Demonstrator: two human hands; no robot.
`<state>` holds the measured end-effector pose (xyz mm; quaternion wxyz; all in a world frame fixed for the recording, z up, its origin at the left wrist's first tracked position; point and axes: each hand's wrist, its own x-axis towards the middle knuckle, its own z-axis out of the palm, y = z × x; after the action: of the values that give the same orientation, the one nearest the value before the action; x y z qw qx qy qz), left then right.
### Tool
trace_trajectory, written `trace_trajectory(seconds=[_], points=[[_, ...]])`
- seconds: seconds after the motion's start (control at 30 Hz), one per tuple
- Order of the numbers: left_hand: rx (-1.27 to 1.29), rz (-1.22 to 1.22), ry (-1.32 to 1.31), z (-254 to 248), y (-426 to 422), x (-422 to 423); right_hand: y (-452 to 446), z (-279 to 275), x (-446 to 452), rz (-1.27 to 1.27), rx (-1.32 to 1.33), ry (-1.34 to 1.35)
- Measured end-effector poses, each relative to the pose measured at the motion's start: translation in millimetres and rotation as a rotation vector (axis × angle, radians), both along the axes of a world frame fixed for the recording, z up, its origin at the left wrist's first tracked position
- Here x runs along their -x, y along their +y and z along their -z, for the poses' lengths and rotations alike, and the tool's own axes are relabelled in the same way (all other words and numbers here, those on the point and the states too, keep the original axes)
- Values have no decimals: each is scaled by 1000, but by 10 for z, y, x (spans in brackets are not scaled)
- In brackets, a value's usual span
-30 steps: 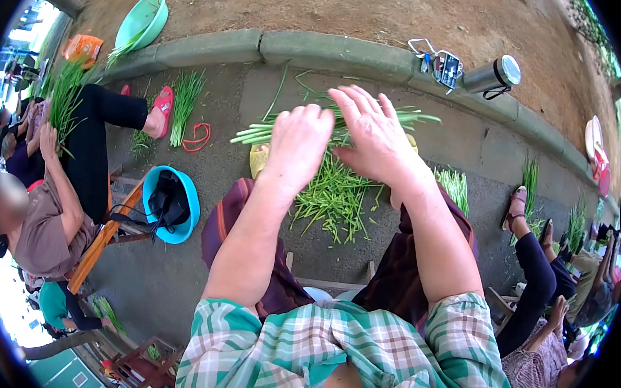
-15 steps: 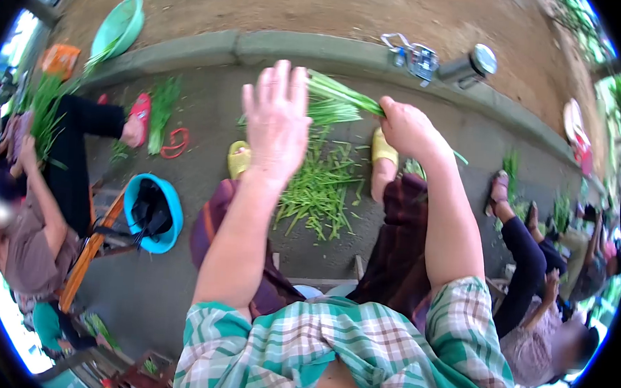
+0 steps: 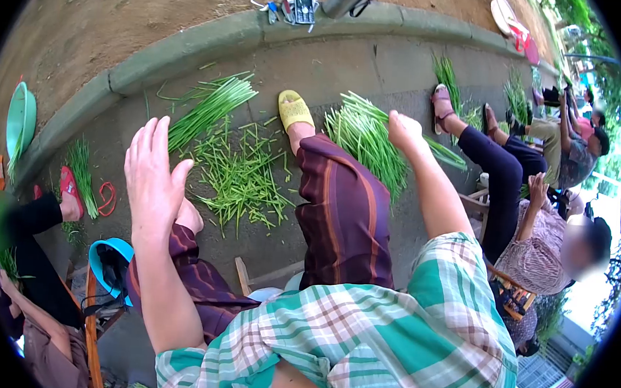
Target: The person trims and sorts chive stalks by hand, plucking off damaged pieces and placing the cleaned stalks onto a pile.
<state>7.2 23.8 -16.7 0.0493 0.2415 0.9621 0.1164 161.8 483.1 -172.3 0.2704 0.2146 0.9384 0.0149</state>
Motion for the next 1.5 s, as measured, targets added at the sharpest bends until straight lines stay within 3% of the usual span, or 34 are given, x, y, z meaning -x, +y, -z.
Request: trace_trajectory(seconds=[0.23,0.37,0.43,0.67,0.9,1.07,1.17,1.37,1.5], points=[[11,68,-125,61,169,-57,51,747,-805,158,-97,146],[9,89,-149,46,293,-79,-108,1074,-902,268,-75,-56],[-18,106,-174,42,332,-86,-188,1096,-890,293,28,-194],[12,160,-172,-61,350,-160,-222,1020,-729,373,113,-264],[120,375,-334,-141,408,-520,28,936,-147,70,1,-337],[6,446,-398,-355,286,-667,-127,845,875,-252,71,-51],[-84,371,-283,-398,131,-678,-556,695,1593,-398,168,16],[-103,306,-300,-602,-332,-443,-1740,540,2676,-696,344,93],[-179,207,-368,-586,-696,-205,-2433,890,2800,-613,489,189]])
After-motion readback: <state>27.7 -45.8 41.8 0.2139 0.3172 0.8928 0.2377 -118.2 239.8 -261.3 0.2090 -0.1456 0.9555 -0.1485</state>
